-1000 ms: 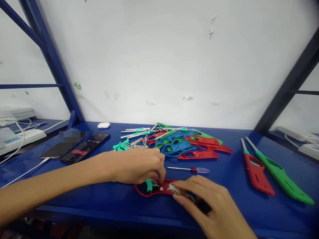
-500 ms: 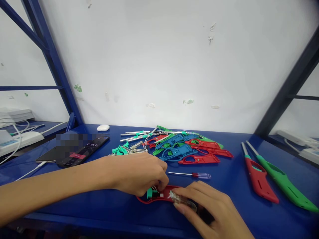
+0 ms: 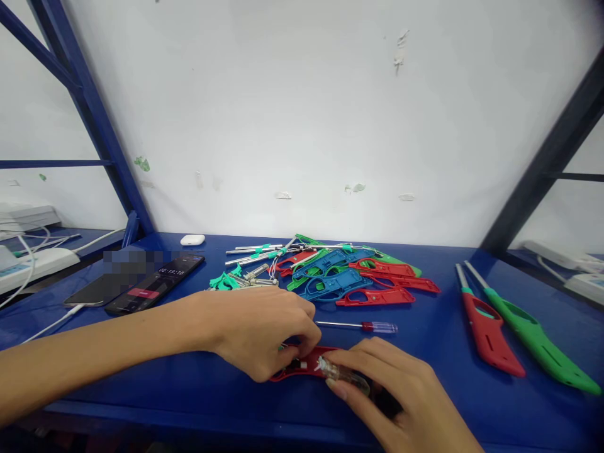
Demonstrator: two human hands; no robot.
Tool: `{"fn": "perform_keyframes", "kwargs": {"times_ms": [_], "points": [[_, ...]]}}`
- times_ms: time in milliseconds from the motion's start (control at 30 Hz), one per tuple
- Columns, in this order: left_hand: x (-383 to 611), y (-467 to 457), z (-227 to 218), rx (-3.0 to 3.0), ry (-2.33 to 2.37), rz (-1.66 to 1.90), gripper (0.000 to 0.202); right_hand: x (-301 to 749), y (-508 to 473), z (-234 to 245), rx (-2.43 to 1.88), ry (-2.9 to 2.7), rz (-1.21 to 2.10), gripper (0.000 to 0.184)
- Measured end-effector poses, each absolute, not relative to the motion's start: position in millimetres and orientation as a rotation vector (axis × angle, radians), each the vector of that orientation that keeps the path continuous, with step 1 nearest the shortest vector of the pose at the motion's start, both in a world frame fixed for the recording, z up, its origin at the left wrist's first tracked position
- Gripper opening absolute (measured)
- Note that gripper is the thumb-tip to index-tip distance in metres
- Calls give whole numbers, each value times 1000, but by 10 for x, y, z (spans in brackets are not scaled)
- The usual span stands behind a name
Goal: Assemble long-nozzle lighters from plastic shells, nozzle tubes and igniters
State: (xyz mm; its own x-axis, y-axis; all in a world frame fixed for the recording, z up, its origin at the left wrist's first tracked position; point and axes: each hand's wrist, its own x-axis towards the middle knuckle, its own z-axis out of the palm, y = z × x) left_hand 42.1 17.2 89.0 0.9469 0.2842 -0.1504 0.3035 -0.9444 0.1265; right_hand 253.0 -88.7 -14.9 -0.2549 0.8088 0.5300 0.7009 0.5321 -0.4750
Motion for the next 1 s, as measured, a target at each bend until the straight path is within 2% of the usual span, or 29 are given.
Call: {"fn": "perform_keyframes", "kwargs": {"times_ms": [533, 1000], "points": [[408, 260, 812, 2827, 429, -209, 20, 2535, -911, -178, -1254, -1974, 302, 15], [192, 215, 556, 2698, 687, 164, 17, 2528, -911, -172, -1247, -1985, 291, 15]]}}
